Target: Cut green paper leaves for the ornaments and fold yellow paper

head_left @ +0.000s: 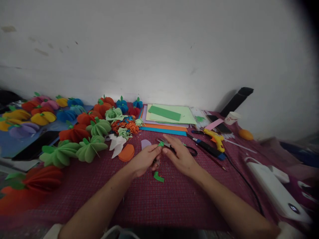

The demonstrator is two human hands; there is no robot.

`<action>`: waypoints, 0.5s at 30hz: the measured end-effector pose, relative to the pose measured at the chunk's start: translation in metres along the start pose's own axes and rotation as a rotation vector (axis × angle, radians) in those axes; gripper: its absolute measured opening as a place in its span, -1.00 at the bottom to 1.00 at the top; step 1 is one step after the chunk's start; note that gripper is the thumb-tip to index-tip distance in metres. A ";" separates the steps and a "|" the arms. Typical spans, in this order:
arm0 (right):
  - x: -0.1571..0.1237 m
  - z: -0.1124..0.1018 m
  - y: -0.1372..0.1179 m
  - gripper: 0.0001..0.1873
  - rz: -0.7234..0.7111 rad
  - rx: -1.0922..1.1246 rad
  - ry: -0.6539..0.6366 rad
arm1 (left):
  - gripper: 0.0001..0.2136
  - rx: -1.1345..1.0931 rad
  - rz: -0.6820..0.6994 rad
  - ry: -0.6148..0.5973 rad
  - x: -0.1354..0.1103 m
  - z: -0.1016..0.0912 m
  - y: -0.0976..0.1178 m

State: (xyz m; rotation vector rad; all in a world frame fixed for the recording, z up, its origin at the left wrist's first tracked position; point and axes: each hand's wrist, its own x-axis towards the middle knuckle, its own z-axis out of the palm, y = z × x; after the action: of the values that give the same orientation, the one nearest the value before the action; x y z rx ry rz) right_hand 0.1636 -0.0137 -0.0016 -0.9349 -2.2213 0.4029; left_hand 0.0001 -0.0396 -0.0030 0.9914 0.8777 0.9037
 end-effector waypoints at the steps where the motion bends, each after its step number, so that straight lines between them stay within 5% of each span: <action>1: 0.000 0.000 0.001 -0.56 0.048 0.014 0.055 | -0.73 -0.061 0.014 0.011 0.000 -0.001 0.002; 5: 0.001 -0.001 -0.003 -0.79 0.211 0.109 0.131 | -0.79 -0.316 0.073 0.169 0.003 -0.007 0.011; 11: -0.009 0.002 -0.027 -0.80 -0.093 0.153 -0.424 | -0.84 -0.509 0.246 0.328 0.010 -0.005 0.013; 15: -0.013 0.010 -0.030 -0.73 -0.150 -0.051 -0.483 | -0.86 -0.522 0.299 0.310 0.010 0.003 0.008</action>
State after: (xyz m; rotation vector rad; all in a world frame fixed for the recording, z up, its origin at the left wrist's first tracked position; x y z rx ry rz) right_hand 0.1483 -0.0442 0.0004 -0.7452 -2.7293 0.5487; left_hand 0.0052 -0.0292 0.0033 0.5390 0.6989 1.4816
